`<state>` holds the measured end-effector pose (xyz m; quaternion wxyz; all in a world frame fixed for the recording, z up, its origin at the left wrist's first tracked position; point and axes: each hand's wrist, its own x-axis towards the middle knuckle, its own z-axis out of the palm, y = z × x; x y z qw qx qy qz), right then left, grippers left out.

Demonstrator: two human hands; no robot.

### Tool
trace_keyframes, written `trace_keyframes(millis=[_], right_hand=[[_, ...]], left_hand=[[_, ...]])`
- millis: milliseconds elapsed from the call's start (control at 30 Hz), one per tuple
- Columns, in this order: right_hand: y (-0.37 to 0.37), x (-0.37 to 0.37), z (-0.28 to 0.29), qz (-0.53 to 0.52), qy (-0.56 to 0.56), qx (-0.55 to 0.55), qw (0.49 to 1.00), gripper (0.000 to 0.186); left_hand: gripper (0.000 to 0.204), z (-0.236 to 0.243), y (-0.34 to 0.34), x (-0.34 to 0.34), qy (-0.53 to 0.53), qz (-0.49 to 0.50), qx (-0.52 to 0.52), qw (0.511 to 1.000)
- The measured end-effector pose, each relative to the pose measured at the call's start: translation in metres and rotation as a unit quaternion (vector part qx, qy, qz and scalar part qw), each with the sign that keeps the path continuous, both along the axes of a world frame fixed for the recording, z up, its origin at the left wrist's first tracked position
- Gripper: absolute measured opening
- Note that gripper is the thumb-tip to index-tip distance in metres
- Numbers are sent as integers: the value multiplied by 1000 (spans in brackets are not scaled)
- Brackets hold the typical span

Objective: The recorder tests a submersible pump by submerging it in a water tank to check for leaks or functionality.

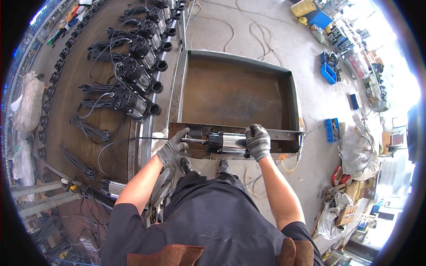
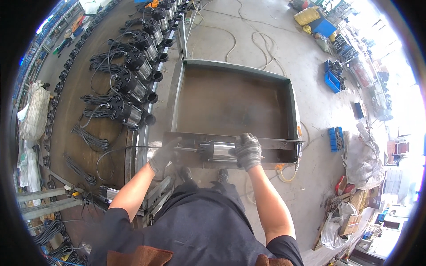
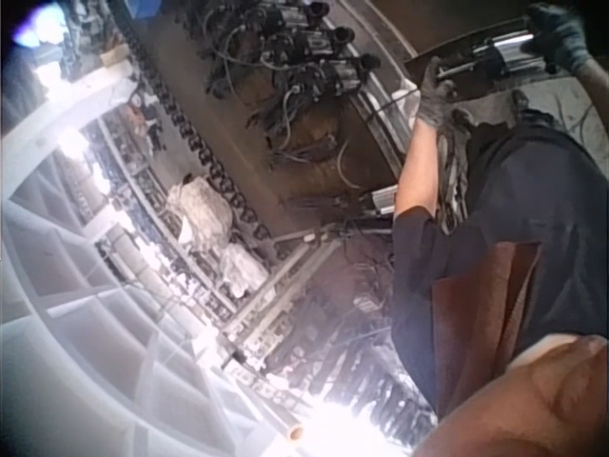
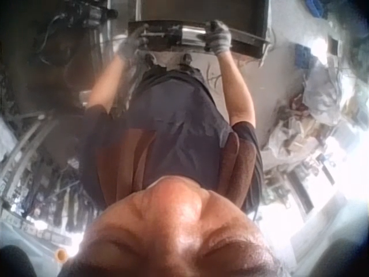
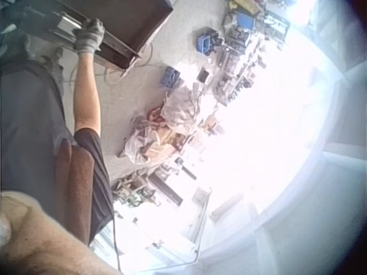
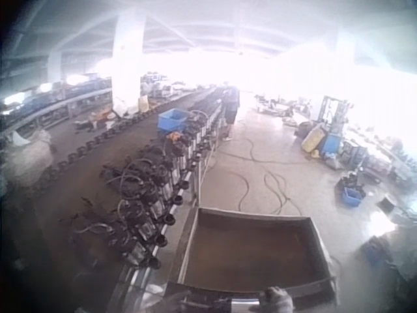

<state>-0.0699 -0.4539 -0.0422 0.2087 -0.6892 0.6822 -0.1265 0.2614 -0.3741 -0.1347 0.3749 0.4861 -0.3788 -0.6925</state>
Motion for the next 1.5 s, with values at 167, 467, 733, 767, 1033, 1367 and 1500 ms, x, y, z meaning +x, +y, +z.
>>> trace_keyframes(millis=[167,467,733,767,1033,1367,1500], right_hand=[[0,-1,-1,-8,-13,5,1000,23],[-1,-12,-11,28,38,-83,995,18],[3,-13,-9,3,6,-82,997,22],[3,-14,-7,7,1,-58,998,22],[3,-15,0,14,3,-27,1000,26],[2,-16,-6,11,-5,-58,998,24],[3,-17,-7,15,-2,-62,998,24]], left_hand=[[44,-2,-9,-6,-443,-118,-118,881],[34,-9,-12,11,1,-57,-8,998],[35,-45,-25,9,-165,-72,-21,983],[38,-38,-23,16,-95,-58,56,992],[33,-24,-25,1,-400,-134,-208,883],[12,-11,-39,13,37,-17,255,966],[22,-30,-35,9,-110,-58,-223,967]])
